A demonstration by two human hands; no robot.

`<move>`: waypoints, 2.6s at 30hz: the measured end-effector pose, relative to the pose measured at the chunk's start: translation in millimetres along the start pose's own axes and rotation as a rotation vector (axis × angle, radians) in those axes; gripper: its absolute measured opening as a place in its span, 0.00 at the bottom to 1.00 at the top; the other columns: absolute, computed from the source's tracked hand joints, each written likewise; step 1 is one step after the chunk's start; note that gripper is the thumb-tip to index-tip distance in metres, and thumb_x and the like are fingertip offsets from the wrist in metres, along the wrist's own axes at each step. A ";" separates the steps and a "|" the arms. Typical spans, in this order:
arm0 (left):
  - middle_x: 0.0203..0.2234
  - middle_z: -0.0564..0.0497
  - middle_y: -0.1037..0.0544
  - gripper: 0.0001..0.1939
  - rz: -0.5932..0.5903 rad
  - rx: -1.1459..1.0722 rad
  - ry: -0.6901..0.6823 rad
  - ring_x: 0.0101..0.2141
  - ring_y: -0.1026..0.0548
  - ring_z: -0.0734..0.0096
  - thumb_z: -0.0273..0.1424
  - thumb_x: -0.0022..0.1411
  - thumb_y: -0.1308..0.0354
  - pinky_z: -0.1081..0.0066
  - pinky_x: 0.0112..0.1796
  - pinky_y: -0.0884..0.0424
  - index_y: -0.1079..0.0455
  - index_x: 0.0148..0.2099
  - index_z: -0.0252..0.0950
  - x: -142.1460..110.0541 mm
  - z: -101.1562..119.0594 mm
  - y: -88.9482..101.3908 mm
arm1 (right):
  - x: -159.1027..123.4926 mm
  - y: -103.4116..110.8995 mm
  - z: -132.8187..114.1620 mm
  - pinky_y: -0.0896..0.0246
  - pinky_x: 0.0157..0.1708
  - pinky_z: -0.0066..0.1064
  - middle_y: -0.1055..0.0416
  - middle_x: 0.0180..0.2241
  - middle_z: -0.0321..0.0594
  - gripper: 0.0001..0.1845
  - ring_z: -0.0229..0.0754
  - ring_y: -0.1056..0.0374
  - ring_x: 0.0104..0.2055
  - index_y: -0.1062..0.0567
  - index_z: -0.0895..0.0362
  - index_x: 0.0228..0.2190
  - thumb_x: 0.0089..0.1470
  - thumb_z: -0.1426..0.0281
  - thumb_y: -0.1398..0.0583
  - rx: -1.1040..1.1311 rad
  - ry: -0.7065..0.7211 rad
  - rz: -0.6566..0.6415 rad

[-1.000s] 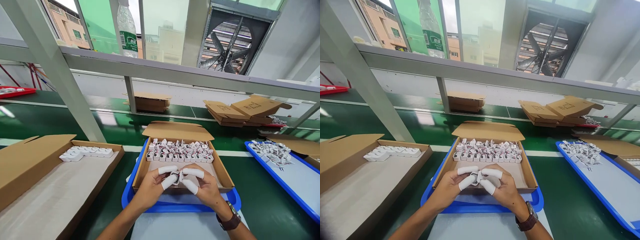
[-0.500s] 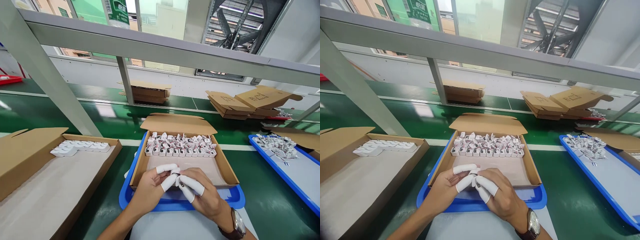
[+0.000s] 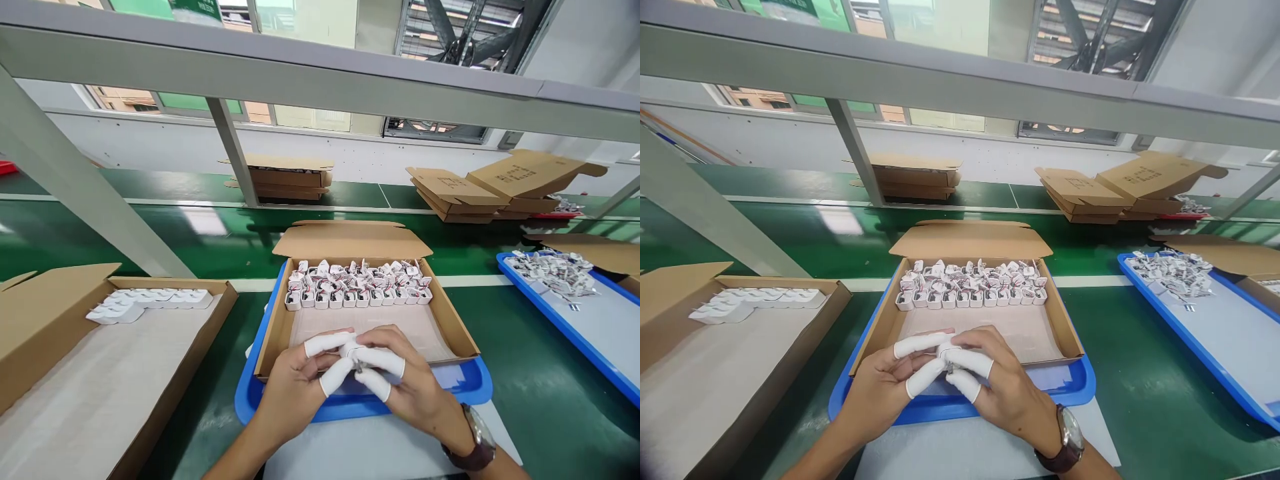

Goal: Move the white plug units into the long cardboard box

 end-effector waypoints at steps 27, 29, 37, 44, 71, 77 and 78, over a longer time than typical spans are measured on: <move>0.52 0.47 0.20 0.15 -0.042 0.163 -0.203 0.47 0.18 0.61 0.25 0.66 0.38 0.69 0.47 0.19 0.22 0.53 0.44 -7.3 11.8 -12.4 | -1.8 -4.8 14.3 0.29 0.54 0.37 0.25 0.51 0.43 0.20 0.44 0.26 0.51 0.27 0.50 0.55 0.63 0.69 0.38 0.360 -0.508 -0.101; 0.51 0.47 0.20 0.15 -0.038 0.170 -0.189 0.46 0.18 0.62 0.25 0.66 0.38 0.69 0.47 0.19 0.22 0.52 0.44 -7.1 12.1 -13.5 | -3.6 -5.4 15.8 0.28 0.53 0.38 0.24 0.52 0.44 0.18 0.44 0.25 0.50 0.27 0.51 0.55 0.63 0.69 0.39 0.373 -0.520 -0.088; 0.54 0.48 0.22 0.17 -0.117 0.163 -0.117 0.50 0.20 0.60 0.25 0.67 0.40 0.67 0.50 0.20 0.23 0.55 0.47 -1.9 13.0 -13.8 | -2.4 -6.9 20.4 0.26 0.53 0.45 0.21 0.48 0.47 0.23 0.48 0.23 0.50 0.27 0.54 0.53 0.57 0.64 0.34 0.424 -0.586 0.068; 0.63 0.46 0.34 0.27 -0.122 0.476 -0.143 0.56 0.26 0.55 0.25 0.64 0.37 0.60 0.53 0.22 0.32 0.62 0.50 -6.6 6.2 -12.6 | -7.6 -9.6 20.7 0.30 0.58 0.47 0.24 0.53 0.48 0.26 0.48 0.26 0.55 0.33 0.53 0.59 0.61 0.68 0.38 0.338 -0.557 0.037; 0.49 0.40 0.19 0.24 0.117 0.175 -0.023 0.51 0.21 0.54 0.39 0.59 0.32 0.58 0.56 0.27 0.26 0.55 0.36 -5.3 27.2 -12.9 | -13.9 -35.2 -18.8 0.22 0.50 0.47 0.22 0.50 0.61 0.18 0.59 0.25 0.54 0.24 0.69 0.50 0.59 0.82 0.45 -0.429 0.385 -0.158; 0.54 0.44 0.24 0.23 0.209 0.475 -0.139 0.52 0.24 0.58 0.36 0.62 0.35 0.61 0.55 0.28 0.29 0.59 0.40 -34.8 77.3 30.9 | -36.9 -39.9 6.4 0.26 0.56 0.50 0.32 0.62 0.53 0.30 0.58 0.31 0.61 0.33 0.60 0.62 0.58 0.82 0.45 -0.406 0.328 -0.257; 0.54 0.44 0.24 0.23 0.269 0.569 -0.167 0.51 0.23 0.58 0.37 0.62 0.36 0.61 0.55 0.28 0.28 0.58 0.40 -37.9 91.1 45.8 | -40.2 -41.0 10.6 0.26 0.56 0.49 0.33 0.63 0.51 0.32 0.58 0.31 0.62 0.34 0.58 0.63 0.59 0.81 0.45 -0.415 0.314 -0.277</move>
Point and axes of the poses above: each hand's wrist, its own x-axis towards the middle knuckle, its own y-axis out of the back of the hand, z = x × y, the point moved 4 cm from there along x, towards the middle knuckle
